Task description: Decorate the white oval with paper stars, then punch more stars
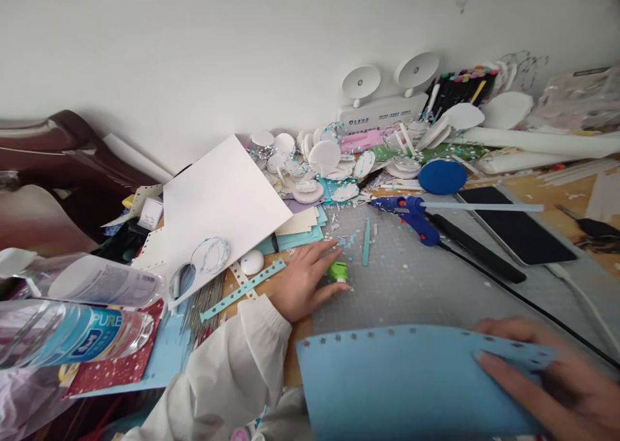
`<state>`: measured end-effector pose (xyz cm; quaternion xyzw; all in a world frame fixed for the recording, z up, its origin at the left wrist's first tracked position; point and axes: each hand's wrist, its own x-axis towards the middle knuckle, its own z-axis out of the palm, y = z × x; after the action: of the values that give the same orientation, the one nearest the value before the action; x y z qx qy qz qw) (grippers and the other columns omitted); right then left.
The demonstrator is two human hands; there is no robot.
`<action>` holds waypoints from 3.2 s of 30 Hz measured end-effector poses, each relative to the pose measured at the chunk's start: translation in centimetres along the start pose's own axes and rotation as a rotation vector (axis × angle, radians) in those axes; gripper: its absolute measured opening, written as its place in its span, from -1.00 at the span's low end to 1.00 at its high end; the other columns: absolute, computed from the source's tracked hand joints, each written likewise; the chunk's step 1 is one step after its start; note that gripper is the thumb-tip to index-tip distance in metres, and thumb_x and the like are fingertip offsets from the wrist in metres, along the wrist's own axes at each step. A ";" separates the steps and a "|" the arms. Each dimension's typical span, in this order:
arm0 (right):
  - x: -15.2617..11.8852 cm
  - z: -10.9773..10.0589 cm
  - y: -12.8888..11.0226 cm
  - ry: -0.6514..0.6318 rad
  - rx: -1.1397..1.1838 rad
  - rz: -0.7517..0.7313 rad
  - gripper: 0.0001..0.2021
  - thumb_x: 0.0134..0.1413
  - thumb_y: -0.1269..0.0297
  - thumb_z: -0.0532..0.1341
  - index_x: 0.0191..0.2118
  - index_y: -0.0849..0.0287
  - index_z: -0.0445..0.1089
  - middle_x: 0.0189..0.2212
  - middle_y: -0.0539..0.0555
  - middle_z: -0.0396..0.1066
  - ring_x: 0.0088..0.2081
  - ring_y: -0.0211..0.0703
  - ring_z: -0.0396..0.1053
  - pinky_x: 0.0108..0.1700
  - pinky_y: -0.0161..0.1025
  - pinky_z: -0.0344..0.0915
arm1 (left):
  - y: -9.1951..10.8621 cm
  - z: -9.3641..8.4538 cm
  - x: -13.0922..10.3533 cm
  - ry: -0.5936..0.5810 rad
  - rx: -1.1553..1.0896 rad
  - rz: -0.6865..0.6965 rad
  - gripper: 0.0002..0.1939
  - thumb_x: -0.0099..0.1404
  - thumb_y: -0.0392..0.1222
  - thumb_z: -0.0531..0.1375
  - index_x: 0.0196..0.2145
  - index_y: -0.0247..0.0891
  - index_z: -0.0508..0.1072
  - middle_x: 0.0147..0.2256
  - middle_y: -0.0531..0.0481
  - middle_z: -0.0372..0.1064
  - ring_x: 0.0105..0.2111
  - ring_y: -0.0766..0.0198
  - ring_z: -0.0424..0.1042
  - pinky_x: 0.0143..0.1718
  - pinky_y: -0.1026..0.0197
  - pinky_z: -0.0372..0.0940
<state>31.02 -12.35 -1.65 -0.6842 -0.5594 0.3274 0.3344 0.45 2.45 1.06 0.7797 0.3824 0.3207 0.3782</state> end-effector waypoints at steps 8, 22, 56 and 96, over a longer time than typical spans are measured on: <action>3.9 1.3 -4.5 -0.103 0.012 0.100 -0.78 -0.02 -0.09 0.21 -0.35 -0.10 0.35 -0.45 0.08 0.40 -0.41 0.09 0.41 -0.42 -0.07 0.41 | 1.9 -0.8 0.4 0.025 -0.852 -0.344 -0.42 0.32 0.28 0.04 -0.12 -0.27 0.55 0.11 -0.21 0.38 0.16 -0.06 0.29 0.17 -0.04 0.17; 8.2 4.2 -7.9 0.011 -0.509 -0.773 -0.89 0.21 0.36 0.08 -0.16 0.17 0.28 -0.28 0.18 0.44 -0.23 0.08 0.40 -0.17 0.00 0.31 | 2.5 -0.5 0.5 -0.125 -0.590 -0.535 -0.53 0.12 0.18 0.31 -0.33 -0.36 0.56 -0.35 -0.09 0.52 -0.29 0.16 0.46 -0.22 0.19 0.30; 13.2 9.4 -8.9 -0.033 0.679 -0.202 -0.63 0.00 0.07 0.34 -0.18 0.01 0.18 -0.32 0.01 0.36 -0.33 -0.17 0.40 -0.29 -0.19 0.39 | -0.6 -0.2 2.5 0.288 -0.333 -0.281 -0.78 0.28 -0.11 0.22 -0.22 -0.30 0.54 -0.29 -0.12 0.59 -0.35 0.16 0.58 -0.31 0.18 0.46; 12.1 7.9 -9.4 -0.408 0.721 -0.157 -0.68 0.14 0.17 0.24 -0.12 0.05 0.06 -0.47 -0.12 0.37 -0.54 -0.34 0.24 -0.46 -0.31 0.25 | 3.4 0.7 0.9 -0.168 0.630 -0.268 -0.72 0.32 -0.41 0.00 -0.06 -0.27 0.34 -0.17 -0.16 0.50 -0.16 0.08 0.50 -0.16 0.09 0.35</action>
<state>21.30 1.74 0.71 -0.3997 -0.5143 0.6044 0.4589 2.65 1.54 3.77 0.8246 0.5289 0.0692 0.1882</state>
